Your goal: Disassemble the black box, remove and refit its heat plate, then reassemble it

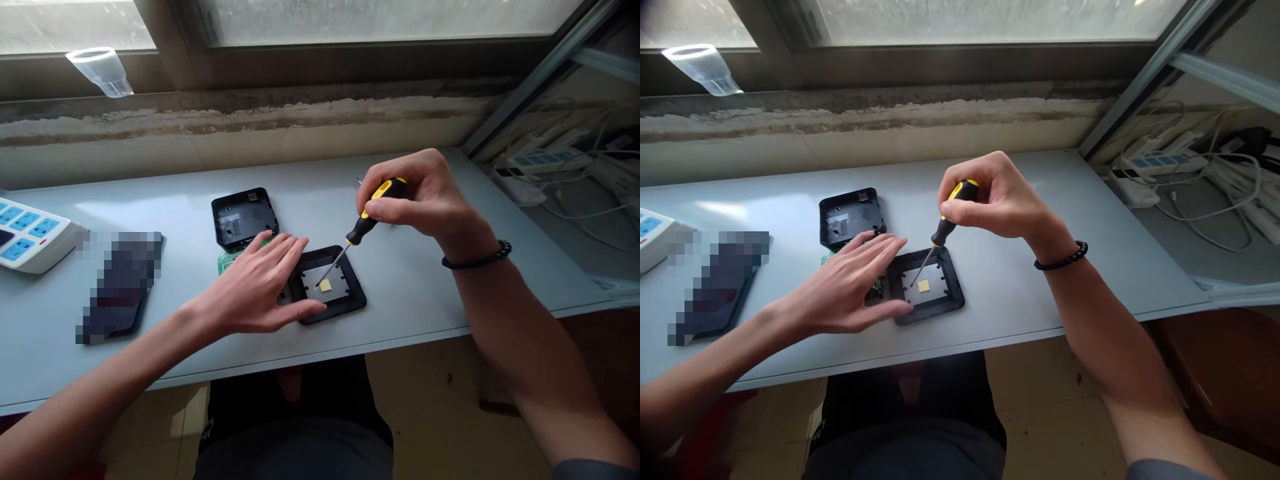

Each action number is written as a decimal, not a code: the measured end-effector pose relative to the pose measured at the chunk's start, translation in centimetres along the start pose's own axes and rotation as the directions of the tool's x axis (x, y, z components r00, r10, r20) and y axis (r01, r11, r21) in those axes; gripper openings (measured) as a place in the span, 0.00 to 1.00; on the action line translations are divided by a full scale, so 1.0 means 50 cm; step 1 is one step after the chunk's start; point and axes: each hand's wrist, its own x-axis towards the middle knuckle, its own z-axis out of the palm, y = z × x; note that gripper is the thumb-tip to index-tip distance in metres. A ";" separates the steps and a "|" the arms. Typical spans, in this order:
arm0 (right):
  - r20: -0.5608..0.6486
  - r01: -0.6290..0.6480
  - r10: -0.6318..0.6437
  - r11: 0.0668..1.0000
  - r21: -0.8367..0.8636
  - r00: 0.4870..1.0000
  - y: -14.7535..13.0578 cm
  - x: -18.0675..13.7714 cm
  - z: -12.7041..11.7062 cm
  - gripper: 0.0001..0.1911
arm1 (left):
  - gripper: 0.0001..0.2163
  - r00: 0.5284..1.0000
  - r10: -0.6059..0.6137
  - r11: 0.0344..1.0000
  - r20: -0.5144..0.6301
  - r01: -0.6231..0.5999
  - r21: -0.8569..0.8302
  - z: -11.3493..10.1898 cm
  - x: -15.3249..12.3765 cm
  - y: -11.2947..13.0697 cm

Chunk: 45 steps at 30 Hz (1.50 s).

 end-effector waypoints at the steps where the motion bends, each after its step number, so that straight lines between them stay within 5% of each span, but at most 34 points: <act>1: -0.015 0.013 -0.013 1.000 -0.007 1.000 0.000 0.001 0.004 0.08 | 0.39 1.000 0.011 1.000 -0.009 -0.011 0.003 -0.005 -0.005 -0.007; 6: -0.134 0.078 -0.064 0.992 0.104 0.989 0.014 0.004 0.007 0.07 | 0.25 0.997 0.072 0.991 -0.009 -0.070 0.115 -0.021 -0.063 -0.036; 12: -0.180 0.110 -0.080 0.981 0.160 0.980 0.031 0.004 0.003 0.07 | 0.24 0.998 0.064 0.987 -0.016 -0.061 0.149 -0.017 -0.120 -0.056; 24: -0.179 0.031 -0.003 0.988 0.149 0.984 0.035 0.002 0.008 0.09 | 0.19 0.998 0.049 0.994 -0.031 -0.046 0.098 -0.012 -0.137 -0.062; 31: -0.144 -0.013 0.027 0.995 0.097 0.989 0.022 0.000 0.010 0.09 | 0.29 1.000 0.001 1.000 -0.022 -0.001 0.026 -0.025 -0.131 -0.040; 41: -0.069 0.090 -0.105 0.978 -0.188 0.992 -0.014 -0.007 -0.008 0.06 | 0.51 0.998 0.038 0.999 0.052 -0.039 0.024 -0.010 -0.017 0.009; 45: -0.093 0.124 -0.157 0.949 -0.291 0.983 -0.027 -0.013 -0.011 0.07 | 0.47 0.998 0.031 0.999 0.061 -0.033 0.034 0.008 -0.011 0.013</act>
